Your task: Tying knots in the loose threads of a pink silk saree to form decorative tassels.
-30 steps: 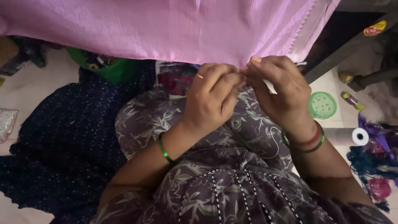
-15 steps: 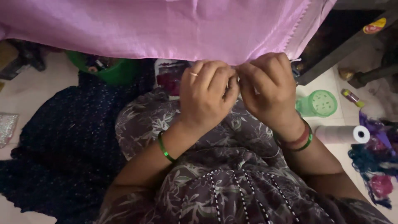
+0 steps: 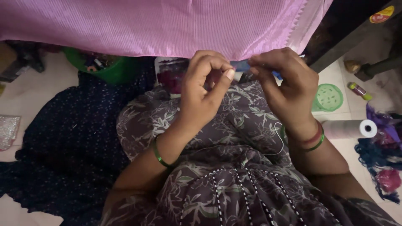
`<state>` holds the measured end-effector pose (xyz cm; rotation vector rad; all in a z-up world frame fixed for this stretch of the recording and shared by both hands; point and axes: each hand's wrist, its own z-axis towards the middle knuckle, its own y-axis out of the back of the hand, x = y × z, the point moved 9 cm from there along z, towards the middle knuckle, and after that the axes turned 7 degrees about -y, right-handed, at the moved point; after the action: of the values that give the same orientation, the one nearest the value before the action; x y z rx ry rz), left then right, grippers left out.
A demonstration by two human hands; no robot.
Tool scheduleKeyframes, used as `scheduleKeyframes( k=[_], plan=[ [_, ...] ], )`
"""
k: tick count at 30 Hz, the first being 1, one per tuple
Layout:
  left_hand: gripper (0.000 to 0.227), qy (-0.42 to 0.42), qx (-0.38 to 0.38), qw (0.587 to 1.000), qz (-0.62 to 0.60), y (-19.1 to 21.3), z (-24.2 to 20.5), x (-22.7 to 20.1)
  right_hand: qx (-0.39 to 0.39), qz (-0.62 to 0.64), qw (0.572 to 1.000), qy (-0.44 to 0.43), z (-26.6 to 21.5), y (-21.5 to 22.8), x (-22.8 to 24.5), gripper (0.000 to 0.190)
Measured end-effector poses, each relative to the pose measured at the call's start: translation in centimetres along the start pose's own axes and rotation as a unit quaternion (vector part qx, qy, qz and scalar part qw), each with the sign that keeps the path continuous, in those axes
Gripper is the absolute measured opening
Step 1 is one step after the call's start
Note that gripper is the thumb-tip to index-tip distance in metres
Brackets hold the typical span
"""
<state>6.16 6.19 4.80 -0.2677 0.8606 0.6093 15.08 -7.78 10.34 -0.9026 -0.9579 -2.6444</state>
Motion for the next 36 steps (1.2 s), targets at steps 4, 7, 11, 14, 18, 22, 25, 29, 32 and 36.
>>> scheduleKeyframes(
  k=[4, 7, 11, 14, 18, 22, 25, 29, 32, 36],
  plan=[
    [0.007, -0.026, -0.005, 1.000, 0.012, 0.4, -0.2, -0.4, 0.013, -0.018, 0.998, 0.055, 0.9, -0.4, 2.0, 0.034],
    [0.006, -0.022, 0.001, 1.000, 0.007, 0.3, -0.2, -0.3, 0.028, -0.049, 0.994, 0.097, 1.5, -1.0, 3.1, 0.041],
    [0.007, -0.018, 0.004, 1.000, 0.008, 0.3, -0.1, -0.3, 0.045, -0.081, 0.982, 0.162, 1.4, -1.6, 3.4, 0.047],
    [0.008, 0.001, -0.005, 1.000, -0.003, 0.4, 0.0, 0.0, 0.052, -0.116, 0.975, 0.183, 1.7, -1.9, 4.0, 0.044],
    [0.007, 0.026, -0.018, 1.000, 0.001, 0.6, 0.0, 0.3, 0.055, -0.161, 0.960, 0.221, 1.1, -2.1, 4.8, 0.041],
    [0.010, -0.075, -0.017, 0.981, 0.178, 0.9, 0.3, -1.9, 0.055, -0.241, 0.942, 0.227, 0.6, -2.7, 4.7, 0.035],
    [0.015, -0.221, -0.001, 0.914, 0.339, -0.3, 0.3, -4.9, 0.068, -0.235, 0.948, 0.203, 1.6, -2.4, 5.4, 0.030],
    [0.014, -0.187, 0.031, 0.934, 0.304, -0.9, 0.5, -3.4, 0.082, -0.156, 0.976, 0.128, 1.5, -1.1, 3.4, 0.027],
    [0.007, -0.045, 0.062, 0.994, 0.083, -0.8, 0.2, -0.5, 0.083, -0.059, 0.995, 0.023, 0.8, -0.2, 0.3, 0.021],
    [0.003, -0.013, 0.070, 0.997, 0.038, -0.8, 0.2, 0.1, 0.100, 0.039, 0.994, -0.029, 0.4, -0.6, -0.9, 0.020]
  ],
)
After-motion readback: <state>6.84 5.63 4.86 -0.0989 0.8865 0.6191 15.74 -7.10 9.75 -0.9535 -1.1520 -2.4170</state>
